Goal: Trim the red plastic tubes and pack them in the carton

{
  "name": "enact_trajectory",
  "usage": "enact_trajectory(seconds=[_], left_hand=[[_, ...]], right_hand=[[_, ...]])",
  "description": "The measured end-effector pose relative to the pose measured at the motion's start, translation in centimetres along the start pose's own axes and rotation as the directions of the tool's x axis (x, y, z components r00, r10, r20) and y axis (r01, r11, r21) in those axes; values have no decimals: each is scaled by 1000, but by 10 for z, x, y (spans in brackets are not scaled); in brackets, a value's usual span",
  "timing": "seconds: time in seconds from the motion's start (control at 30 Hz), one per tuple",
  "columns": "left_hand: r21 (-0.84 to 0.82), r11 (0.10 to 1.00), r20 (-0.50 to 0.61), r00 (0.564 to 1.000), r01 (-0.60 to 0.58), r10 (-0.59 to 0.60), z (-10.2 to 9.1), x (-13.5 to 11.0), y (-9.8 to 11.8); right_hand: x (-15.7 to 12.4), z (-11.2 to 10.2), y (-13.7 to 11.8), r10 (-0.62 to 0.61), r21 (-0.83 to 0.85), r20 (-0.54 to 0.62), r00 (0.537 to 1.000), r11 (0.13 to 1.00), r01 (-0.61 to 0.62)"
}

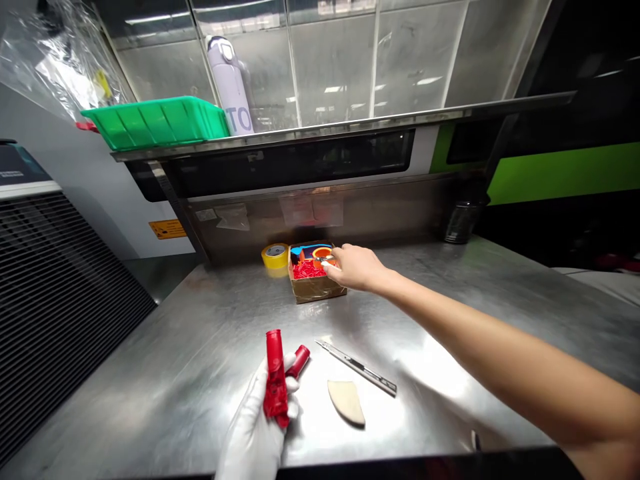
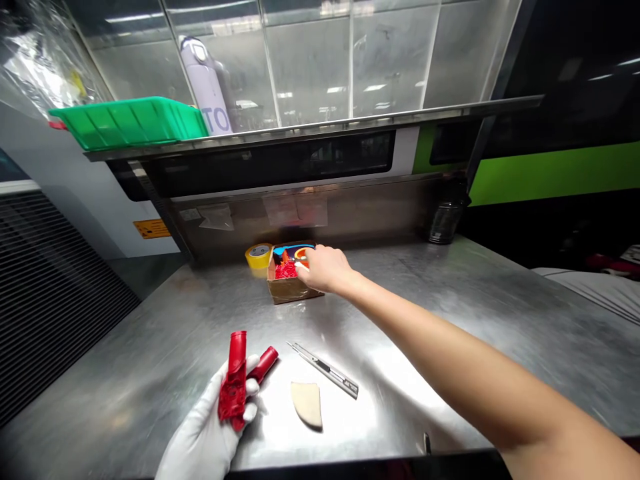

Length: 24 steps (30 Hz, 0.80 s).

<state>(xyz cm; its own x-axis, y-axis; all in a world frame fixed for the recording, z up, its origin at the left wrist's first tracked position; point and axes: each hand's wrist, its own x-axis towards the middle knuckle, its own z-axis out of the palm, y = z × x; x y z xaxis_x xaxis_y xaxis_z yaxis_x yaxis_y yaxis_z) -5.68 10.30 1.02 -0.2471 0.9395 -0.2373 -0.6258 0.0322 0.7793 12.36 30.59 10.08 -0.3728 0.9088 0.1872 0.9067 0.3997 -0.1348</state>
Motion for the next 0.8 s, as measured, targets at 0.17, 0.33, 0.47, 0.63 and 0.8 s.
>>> enact_trajectory(seconds=[0.17,0.33,0.47,0.63,0.8], left_hand=[[-41,998,88,995,50,-46,-11,18,-6],[-115,993,54,998,30,-24,-14,26,-9],[-166,984,64,996,66,-56,-11,24,-8],[-152,982,75,992,113,-102,-6,13,-3],[-51,990,30,991,128,-127,0,-1,-1]], right_hand=[[19,8,7,14,-113,39,999,994,-10],[2,3,16,-26,-72,56,998,997,30],[-36,-3,10,-179,44,45,983,983,177],[-90,-8,-8,-342,171,54,938,929,328],[-122,-10,-21,-468,247,40,883,861,446]])
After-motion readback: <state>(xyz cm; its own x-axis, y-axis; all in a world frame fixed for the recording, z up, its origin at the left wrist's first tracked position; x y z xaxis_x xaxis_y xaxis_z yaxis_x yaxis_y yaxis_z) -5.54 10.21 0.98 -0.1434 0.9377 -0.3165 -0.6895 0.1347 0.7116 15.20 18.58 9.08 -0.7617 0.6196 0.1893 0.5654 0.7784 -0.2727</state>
